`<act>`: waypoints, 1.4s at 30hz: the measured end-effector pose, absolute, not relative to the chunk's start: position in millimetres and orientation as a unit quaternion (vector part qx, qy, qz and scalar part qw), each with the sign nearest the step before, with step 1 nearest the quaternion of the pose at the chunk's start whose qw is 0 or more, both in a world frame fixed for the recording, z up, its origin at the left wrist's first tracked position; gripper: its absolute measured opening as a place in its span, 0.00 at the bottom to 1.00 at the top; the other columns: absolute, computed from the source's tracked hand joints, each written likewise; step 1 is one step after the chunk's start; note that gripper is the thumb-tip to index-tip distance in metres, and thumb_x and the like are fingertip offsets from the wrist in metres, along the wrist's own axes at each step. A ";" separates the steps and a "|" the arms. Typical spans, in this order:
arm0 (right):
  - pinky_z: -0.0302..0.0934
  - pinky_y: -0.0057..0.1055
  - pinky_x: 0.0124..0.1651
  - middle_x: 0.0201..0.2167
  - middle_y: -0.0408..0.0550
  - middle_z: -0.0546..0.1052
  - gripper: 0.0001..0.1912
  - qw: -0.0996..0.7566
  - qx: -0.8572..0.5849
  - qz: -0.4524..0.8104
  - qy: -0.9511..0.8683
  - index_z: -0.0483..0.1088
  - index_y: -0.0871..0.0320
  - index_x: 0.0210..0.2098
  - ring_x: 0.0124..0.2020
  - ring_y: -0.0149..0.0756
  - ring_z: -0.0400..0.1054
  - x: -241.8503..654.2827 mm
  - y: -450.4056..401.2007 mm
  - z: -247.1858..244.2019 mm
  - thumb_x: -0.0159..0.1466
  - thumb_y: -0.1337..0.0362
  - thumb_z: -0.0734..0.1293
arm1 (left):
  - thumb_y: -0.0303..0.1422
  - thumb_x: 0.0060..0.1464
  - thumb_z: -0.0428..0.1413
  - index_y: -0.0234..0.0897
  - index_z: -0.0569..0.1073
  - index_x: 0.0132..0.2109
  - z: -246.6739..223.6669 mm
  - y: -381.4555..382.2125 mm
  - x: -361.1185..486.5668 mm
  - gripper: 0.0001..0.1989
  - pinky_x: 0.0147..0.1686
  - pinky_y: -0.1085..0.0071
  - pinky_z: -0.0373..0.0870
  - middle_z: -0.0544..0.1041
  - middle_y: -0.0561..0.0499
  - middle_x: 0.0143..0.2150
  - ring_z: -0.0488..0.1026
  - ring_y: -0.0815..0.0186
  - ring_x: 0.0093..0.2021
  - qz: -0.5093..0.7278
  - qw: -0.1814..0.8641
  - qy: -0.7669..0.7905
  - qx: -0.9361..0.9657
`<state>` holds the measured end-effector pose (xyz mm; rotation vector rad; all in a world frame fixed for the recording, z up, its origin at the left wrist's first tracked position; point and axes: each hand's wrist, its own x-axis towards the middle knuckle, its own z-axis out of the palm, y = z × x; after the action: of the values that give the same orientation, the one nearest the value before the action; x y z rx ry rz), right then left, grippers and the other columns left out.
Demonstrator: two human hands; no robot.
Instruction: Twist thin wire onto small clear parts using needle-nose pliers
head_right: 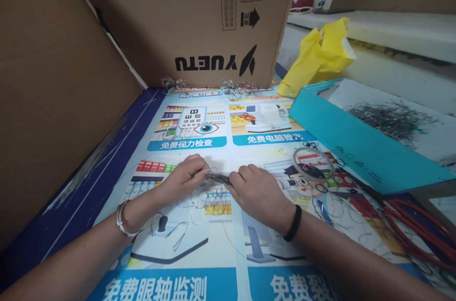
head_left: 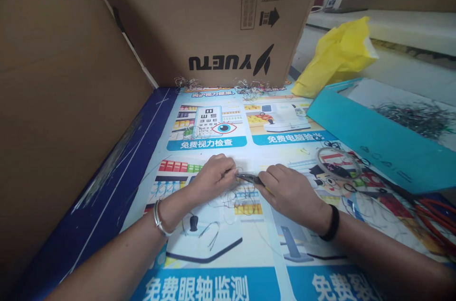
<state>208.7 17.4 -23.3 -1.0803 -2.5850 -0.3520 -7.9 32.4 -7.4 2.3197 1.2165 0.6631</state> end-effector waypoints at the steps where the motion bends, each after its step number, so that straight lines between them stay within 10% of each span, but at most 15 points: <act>1: 0.49 0.32 0.32 0.26 0.48 0.69 0.11 0.155 -0.379 -0.126 -0.904 0.68 0.59 0.29 0.31 0.37 0.61 208.7 17.5 -23.1 0.65 0.61 0.59 | 0.29 0.58 0.45 0.36 0.61 0.25 -7.2 32.3 -7.8 0.12 0.31 0.70 0.58 0.64 0.54 0.24 0.61 0.67 0.30 0.238 0.221 0.442 0.836; 42: 0.50 0.31 0.33 0.26 0.46 0.69 0.10 0.173 -0.385 -0.101 -0.901 0.66 0.58 0.30 0.30 0.36 0.62 208.7 22.6 -29.0 0.65 0.62 0.58 | 0.28 0.57 0.45 0.36 0.64 0.27 -5.3 33.2 -10.0 0.10 0.31 0.73 0.60 0.66 0.55 0.26 0.62 0.69 0.29 0.249 0.284 0.444 0.812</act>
<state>208.7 22.6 -29.0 -1.0913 -2.5556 -0.2875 -10.0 33.2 -5.3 2.1729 1.1889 0.6666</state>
